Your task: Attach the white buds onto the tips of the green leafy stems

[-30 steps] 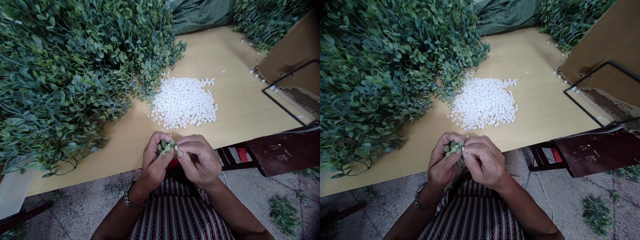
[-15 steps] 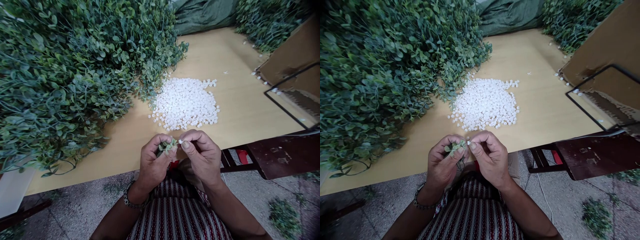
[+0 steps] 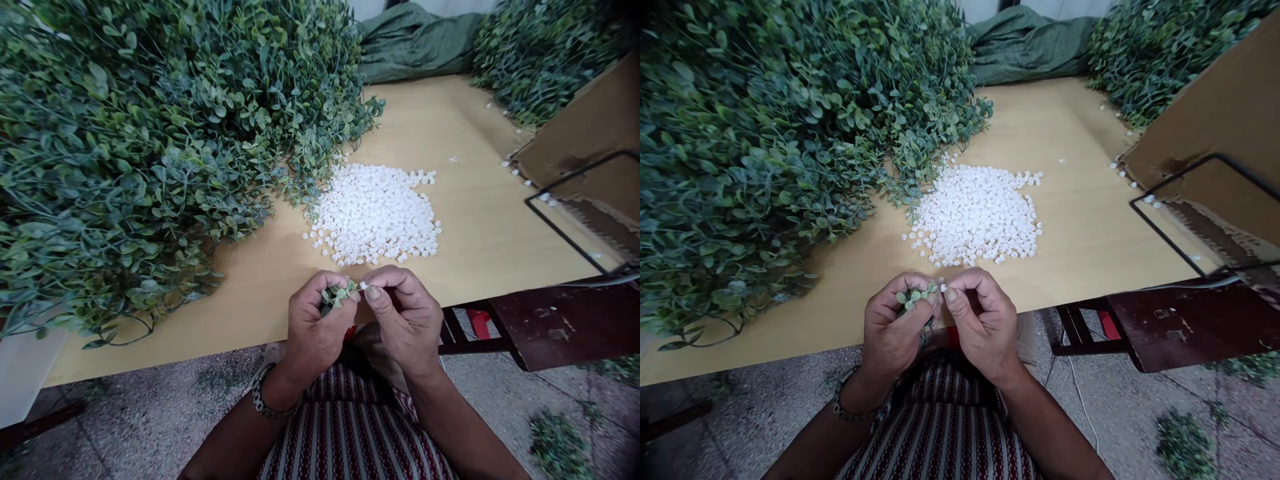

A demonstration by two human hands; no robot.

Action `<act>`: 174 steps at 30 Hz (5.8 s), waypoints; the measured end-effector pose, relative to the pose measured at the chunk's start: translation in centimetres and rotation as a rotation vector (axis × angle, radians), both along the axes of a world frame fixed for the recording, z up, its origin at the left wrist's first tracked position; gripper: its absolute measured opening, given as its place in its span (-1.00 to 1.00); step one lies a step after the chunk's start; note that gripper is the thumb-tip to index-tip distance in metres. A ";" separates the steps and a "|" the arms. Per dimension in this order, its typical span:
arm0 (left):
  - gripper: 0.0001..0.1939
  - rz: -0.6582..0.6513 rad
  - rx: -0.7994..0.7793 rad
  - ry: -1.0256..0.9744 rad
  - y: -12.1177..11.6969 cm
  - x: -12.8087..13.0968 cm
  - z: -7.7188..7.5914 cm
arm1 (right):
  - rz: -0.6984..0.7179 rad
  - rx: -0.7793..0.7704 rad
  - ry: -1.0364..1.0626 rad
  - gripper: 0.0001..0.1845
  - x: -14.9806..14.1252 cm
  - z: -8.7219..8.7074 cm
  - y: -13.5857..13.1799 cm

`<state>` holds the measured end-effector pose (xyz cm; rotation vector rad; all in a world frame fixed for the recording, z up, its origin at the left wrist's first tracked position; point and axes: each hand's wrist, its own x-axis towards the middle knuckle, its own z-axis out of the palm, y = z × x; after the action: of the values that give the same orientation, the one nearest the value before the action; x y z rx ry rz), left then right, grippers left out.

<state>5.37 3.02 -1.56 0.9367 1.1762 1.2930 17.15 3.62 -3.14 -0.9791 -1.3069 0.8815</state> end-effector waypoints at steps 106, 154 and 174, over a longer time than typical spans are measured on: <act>-0.94 -0.016 0.161 -0.132 -0.3 -0.4 -0.9 | -0.051 0.553 -1.312 -0.85 3.0 1.7 5.0; -0.91 -0.142 0.493 0.113 0.1 -0.8 -0.2 | 0.482 0.119 -0.151 -0.91 3.8 1.4 2.2; -0.85 -0.077 0.687 0.316 0.1 -0.4 -0.2 | 0.480 0.083 -0.138 -0.93 4.4 1.1 2.0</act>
<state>4.93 3.08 -1.77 1.7172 0.9137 1.5549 21.51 5.65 -2.00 -0.6782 -1.7224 1.1238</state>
